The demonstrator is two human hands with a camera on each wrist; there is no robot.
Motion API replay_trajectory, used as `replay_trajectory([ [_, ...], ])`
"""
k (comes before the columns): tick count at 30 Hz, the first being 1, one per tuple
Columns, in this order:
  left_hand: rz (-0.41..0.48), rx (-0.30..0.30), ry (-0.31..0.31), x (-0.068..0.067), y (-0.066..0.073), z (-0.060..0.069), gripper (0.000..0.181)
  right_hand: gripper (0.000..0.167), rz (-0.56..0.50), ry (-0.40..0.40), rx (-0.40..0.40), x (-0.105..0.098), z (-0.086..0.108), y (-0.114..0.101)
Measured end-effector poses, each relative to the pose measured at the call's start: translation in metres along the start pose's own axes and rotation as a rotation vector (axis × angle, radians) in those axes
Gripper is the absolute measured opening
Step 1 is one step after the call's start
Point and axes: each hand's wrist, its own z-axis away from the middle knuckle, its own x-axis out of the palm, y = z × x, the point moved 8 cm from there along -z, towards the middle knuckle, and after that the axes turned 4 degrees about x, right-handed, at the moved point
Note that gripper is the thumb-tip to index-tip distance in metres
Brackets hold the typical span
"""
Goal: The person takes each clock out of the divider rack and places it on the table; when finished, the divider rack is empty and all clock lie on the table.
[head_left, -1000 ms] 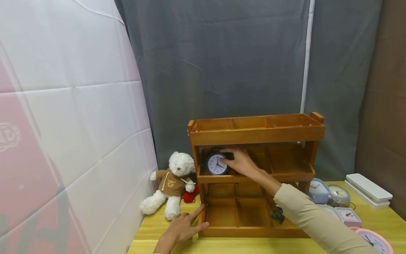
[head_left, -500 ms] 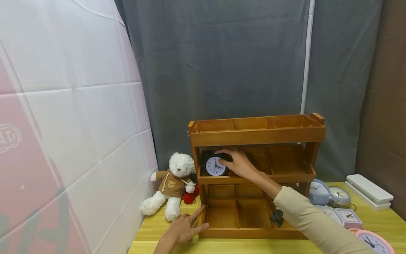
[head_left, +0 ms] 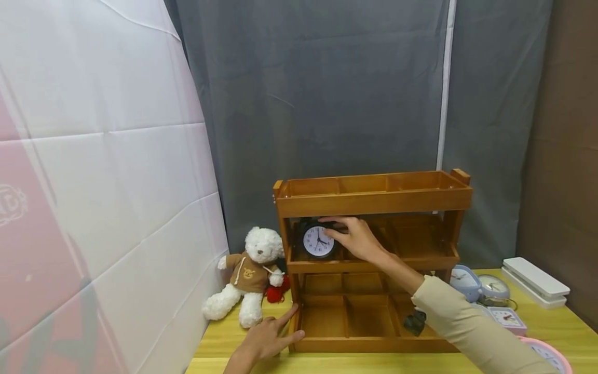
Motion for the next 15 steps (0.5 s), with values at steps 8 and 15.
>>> replay_trajectory([
  [8,0.021,-0.007,-0.020,0.000,0.000,-0.002,0.075,0.032,-0.018,-0.024,-0.001,-0.018,0.018,-0.003],
  [15,0.031,-0.012,-0.017,0.000,-0.001,-0.003,0.075,0.032,0.000,-0.018,0.010,-0.038,0.040,0.002],
])
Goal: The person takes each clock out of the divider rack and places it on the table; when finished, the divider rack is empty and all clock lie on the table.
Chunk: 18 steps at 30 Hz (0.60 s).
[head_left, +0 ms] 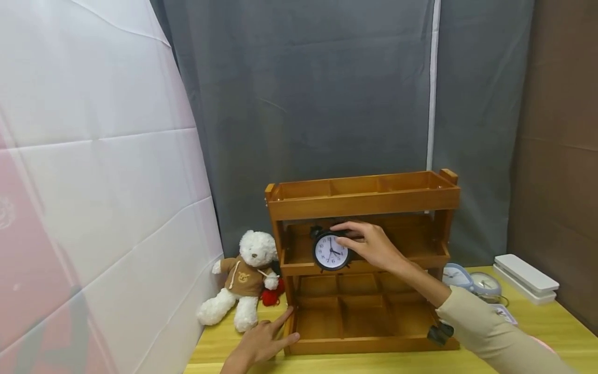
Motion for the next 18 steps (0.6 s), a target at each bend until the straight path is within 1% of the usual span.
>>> replay_trajectory([
  [7,0.008,0.002,-0.007,0.001,-0.001,0.001,0.074,0.031,0.069,0.033,0.005,-0.022,0.028,0.010],
  [15,0.014,0.003,-0.014,0.000,-0.002,0.000,0.073,0.031,0.115,0.052,0.033,-0.047,0.065,0.022],
  [18,0.016,0.000,-0.015,0.000,-0.001,0.001,0.074,0.031,0.130,0.060,0.056,-0.056,0.079,0.027],
])
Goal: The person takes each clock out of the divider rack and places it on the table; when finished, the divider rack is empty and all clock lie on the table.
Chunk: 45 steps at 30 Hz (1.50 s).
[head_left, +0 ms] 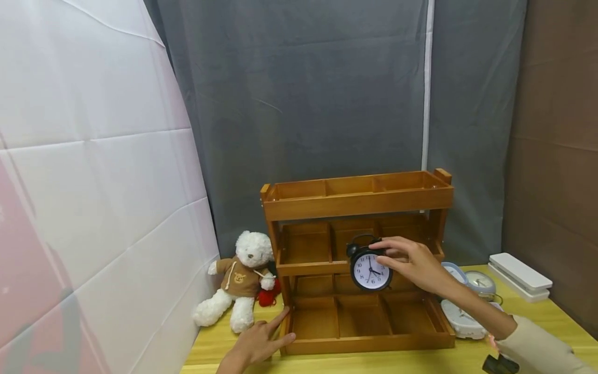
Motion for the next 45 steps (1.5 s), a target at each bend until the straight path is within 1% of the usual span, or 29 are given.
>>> replay_trajectory([
  [4,0.001,-0.006,-0.001,0.000,0.000,0.000,0.073,0.031,0.010,0.001,0.031,-0.011,0.017,0.010],
  [8,0.004,-0.013,-0.004,-0.001,0.000,0.000,0.072,0.031,0.043,0.008,0.051,-0.022,0.033,0.018],
  [17,0.002,0.003,-0.005,-0.001,-0.002,-0.001,0.073,0.030,0.114,0.008,0.106,-0.049,0.066,0.036],
  [24,-0.005,0.002,-0.002,-0.001,-0.002,-0.001,0.073,0.027,0.176,0.030,0.097,-0.065,0.093,0.056],
  [26,-0.003,0.002,0.000,-0.001,-0.002,-0.002,0.073,0.027,0.177,0.012,0.124,-0.066,0.102,0.065],
  [29,-0.007,-0.001,-0.003,-0.001,-0.002,-0.002,0.073,0.027,0.178,-0.033,0.212,-0.067,0.115,0.082],
  [31,-0.008,-0.003,-0.007,0.000,-0.003,-0.003,0.073,0.026,0.188,-0.059,0.244,-0.068,0.124,0.091],
  [33,-0.009,-0.004,-0.012,0.000,-0.003,-0.003,0.073,0.025,0.192,-0.074,0.241,-0.068,0.132,0.100],
  [35,-0.007,-0.002,-0.013,0.000,-0.003,-0.002,0.073,0.024,0.185,-0.083,0.215,-0.067,0.139,0.107],
  [39,-0.008,-0.001,-0.012,-0.001,-0.003,-0.002,0.073,0.024,0.157,-0.071,0.150,-0.066,0.153,0.121],
  [42,-0.011,-0.002,-0.008,0.000,-0.003,-0.003,0.073,0.025,0.171,-0.066,0.120,-0.065,0.165,0.131],
  [43,-0.014,-0.001,-0.006,0.000,-0.003,-0.004,0.073,0.024,0.178,-0.083,0.139,-0.063,0.168,0.136],
  [44,-0.019,0.000,-0.004,0.001,-0.003,-0.004,0.073,0.022,0.185,-0.109,0.175,-0.061,0.172,0.142],
  [45,-0.022,0.001,-0.001,0.001,-0.003,-0.005,0.073,0.022,0.166,-0.146,0.237,-0.059,0.176,0.149],
])
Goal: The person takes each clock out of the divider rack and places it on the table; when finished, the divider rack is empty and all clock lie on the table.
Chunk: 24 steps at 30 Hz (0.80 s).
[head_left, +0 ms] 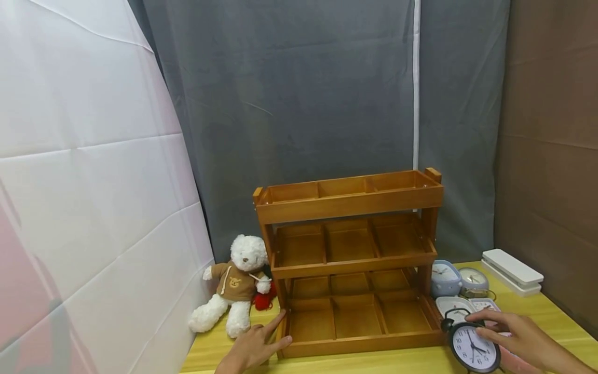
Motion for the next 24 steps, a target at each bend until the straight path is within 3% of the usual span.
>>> replay_trajectory([
  [4,-0.016,-0.001,0.006,0.003,-0.001,-0.001,0.073,0.030,-0.084,-0.169,0.230,0.018,0.009,0.025],
  [6,-0.014,-0.004,0.003,0.004,-0.001,-0.002,0.073,0.030,-0.110,-0.203,0.274,0.024,0.013,0.032],
  [9,-0.013,-0.006,0.002,0.004,-0.001,-0.001,0.073,0.022,-0.072,-0.192,0.149,0.028,0.016,0.033],
  [11,-0.013,-0.005,0.001,0.003,-0.001,-0.001,0.072,0.019,-0.064,-0.146,-0.003,0.028,0.017,0.031],
  [15,-0.011,-0.005,-0.001,0.002,0.000,-0.001,0.073,0.031,-0.021,0.011,-0.323,0.027,0.022,0.025],
  [18,-0.013,-0.006,-0.005,0.002,0.000,-0.001,0.073,0.037,0.033,0.111,-0.396,0.028,0.023,0.033],
  [24,-0.016,0.002,-0.002,0.001,0.000,-0.002,0.073,0.044,0.070,0.220,-0.428,0.032,0.021,0.043],
])
